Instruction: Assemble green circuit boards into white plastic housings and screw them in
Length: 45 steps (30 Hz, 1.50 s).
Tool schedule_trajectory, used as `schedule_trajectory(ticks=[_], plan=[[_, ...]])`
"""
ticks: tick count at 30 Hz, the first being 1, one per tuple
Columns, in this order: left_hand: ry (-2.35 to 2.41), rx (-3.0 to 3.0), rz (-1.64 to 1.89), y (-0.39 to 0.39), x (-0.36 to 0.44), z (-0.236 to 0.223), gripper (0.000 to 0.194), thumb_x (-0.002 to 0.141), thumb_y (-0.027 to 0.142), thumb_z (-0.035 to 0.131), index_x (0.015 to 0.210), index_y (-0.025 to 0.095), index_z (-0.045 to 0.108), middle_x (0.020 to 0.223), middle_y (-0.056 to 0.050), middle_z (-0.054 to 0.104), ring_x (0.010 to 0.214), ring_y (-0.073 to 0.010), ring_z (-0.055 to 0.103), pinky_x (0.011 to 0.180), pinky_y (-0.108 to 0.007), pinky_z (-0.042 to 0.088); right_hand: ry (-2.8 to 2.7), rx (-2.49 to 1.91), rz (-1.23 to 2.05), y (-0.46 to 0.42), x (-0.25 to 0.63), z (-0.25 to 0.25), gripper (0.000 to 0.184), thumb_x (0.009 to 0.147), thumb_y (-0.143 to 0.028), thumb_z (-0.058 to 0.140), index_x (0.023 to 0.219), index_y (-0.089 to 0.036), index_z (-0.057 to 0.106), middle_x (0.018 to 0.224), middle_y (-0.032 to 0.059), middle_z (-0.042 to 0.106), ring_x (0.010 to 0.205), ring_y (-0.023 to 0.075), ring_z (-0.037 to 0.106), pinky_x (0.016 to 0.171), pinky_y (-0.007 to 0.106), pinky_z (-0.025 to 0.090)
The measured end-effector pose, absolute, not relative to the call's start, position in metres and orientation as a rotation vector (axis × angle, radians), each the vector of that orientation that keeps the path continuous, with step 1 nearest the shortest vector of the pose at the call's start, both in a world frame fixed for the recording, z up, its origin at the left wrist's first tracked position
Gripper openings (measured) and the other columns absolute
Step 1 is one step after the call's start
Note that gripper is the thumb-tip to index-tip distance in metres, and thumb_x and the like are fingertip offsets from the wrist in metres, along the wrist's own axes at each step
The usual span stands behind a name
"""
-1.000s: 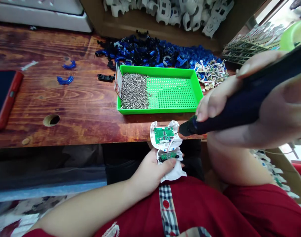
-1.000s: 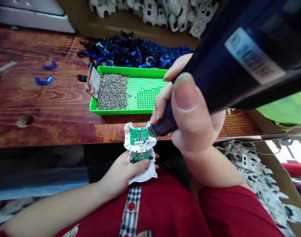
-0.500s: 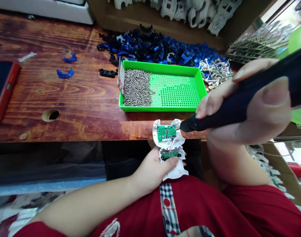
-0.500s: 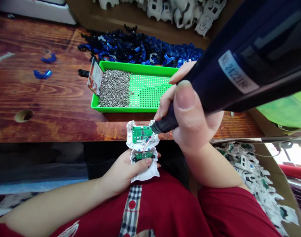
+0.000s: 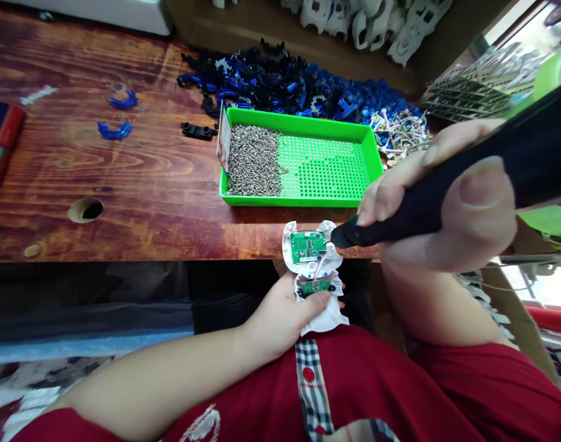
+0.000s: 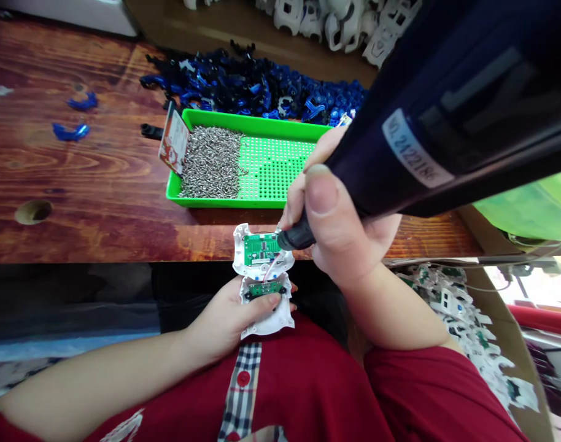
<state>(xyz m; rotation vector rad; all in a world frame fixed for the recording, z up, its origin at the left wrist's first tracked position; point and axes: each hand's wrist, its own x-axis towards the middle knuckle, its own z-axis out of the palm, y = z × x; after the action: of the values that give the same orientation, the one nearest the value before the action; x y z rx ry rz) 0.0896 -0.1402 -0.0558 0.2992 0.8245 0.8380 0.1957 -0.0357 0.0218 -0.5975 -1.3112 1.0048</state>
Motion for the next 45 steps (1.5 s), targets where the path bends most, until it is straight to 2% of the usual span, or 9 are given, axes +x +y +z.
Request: schedule_trajectory(ticks=[7,14,20,22,26,29,34,42,45], plan=[[0.838,0.262,0.838,-0.139,0.089,-0.054,0.033,0.071,0.022,0.073,0.100,0.012,0.059,0.080,-0.005,0.070,0.072,-0.0159,0.067,0.070,-0.026,0.053,-1.332,-0.498,1.042,-0.032,0.195,0.011,0.015,0.074,-0.032,0.063,0.078,-0.021,0.054,0.046,-0.0070,0.048,0.032,0.0120,0.043,0.030,0.027,0.034],[0.830,0.216,0.857,-0.142,0.089,-0.055,0.028,0.067,0.022,0.077,0.091,0.014,0.064,0.085,-0.004,0.071,0.073,-0.0178,0.068,0.070,-0.030,0.054,-1.396,-0.676,1.111,-0.033,0.213,0.032,0.027,0.073,-0.043,0.066,0.080,-0.023,0.051,0.047,-0.0060,0.051,0.039,0.0159,0.049,0.039,0.031,0.040],[0.850,0.233,0.852,-0.141,0.088,-0.058,0.031,0.066,0.023,0.077,0.092,0.013,0.064,0.085,-0.006,0.070,0.073,-0.0184,0.068,0.070,-0.030,0.054,-1.283,-0.478,0.600,0.041,0.204,0.036,0.006,0.076,-0.032,0.050,0.078,-0.027,0.049,0.050,-0.0047,0.050,0.042,0.0119,0.048,0.035,0.029,0.033],[0.846,0.230,0.853,-0.140,0.088,-0.060,0.034,0.066,0.024,0.078,0.095,0.014,0.063,0.086,-0.006,0.070,0.073,-0.0187,0.068,0.070,-0.031,0.054,-1.302,-0.533,0.610,0.073,0.196,0.026,0.014,0.074,-0.041,0.056,0.076,-0.030,0.046,0.054,-0.0071,0.050,0.038,0.0089,0.042,0.033,0.030,0.032],[0.842,0.234,0.842,-0.140,0.087,-0.063,0.037,0.065,0.024,0.078,0.097,0.014,0.062,0.088,-0.007,0.070,0.073,-0.0187,0.068,0.069,-0.030,0.054,-1.287,-0.583,0.678,0.112,0.184,0.010,0.046,0.054,-0.065,0.068,0.073,-0.031,0.045,0.056,-0.0101,0.050,0.037,0.0064,0.038,0.030,0.029,0.029],[0.852,0.236,0.836,-0.140,0.086,-0.063,0.038,0.065,0.024,0.078,0.098,0.014,0.062,0.088,-0.007,0.070,0.073,-0.0191,0.068,0.069,-0.030,0.054,-1.294,-0.604,0.691,0.122,0.180,0.004,0.044,0.055,-0.062,0.070,0.074,-0.032,0.045,0.048,-0.0106,0.045,0.037,0.0073,0.037,0.031,0.030,0.031],[0.853,0.238,0.833,-0.139,0.087,-0.063,0.035,0.067,0.023,0.077,0.097,0.014,0.062,0.087,-0.006,0.070,0.075,-0.0196,0.068,0.069,-0.030,0.055,-1.215,-0.677,0.702,0.133,0.181,0.000,0.056,0.043,-0.073,0.069,0.073,-0.033,0.043,0.047,-0.0104,0.039,0.042,0.0062,0.026,0.036,0.029,0.024],[0.845,0.228,0.830,-0.139,0.086,-0.063,0.038,0.064,0.024,0.079,0.097,0.015,0.063,0.093,-0.007,0.070,0.075,-0.0205,0.069,0.069,-0.032,0.055,-1.224,-0.694,0.702,0.131,0.180,0.000,0.053,0.047,-0.071,0.067,0.074,-0.033,0.044,0.048,-0.0100,0.041,0.042,0.0070,0.029,0.039,0.031,0.025],[0.834,0.227,0.834,-0.138,0.085,-0.062,0.036,0.065,0.024,0.079,0.096,0.014,0.063,0.091,-0.007,0.071,0.074,-0.0198,0.069,0.070,-0.031,0.055,-1.195,-0.727,0.711,0.132,0.180,0.000,0.062,0.038,-0.076,0.068,0.073,-0.032,0.041,0.046,-0.0104,0.038,0.042,0.0073,0.027,0.039,0.032,0.025]])
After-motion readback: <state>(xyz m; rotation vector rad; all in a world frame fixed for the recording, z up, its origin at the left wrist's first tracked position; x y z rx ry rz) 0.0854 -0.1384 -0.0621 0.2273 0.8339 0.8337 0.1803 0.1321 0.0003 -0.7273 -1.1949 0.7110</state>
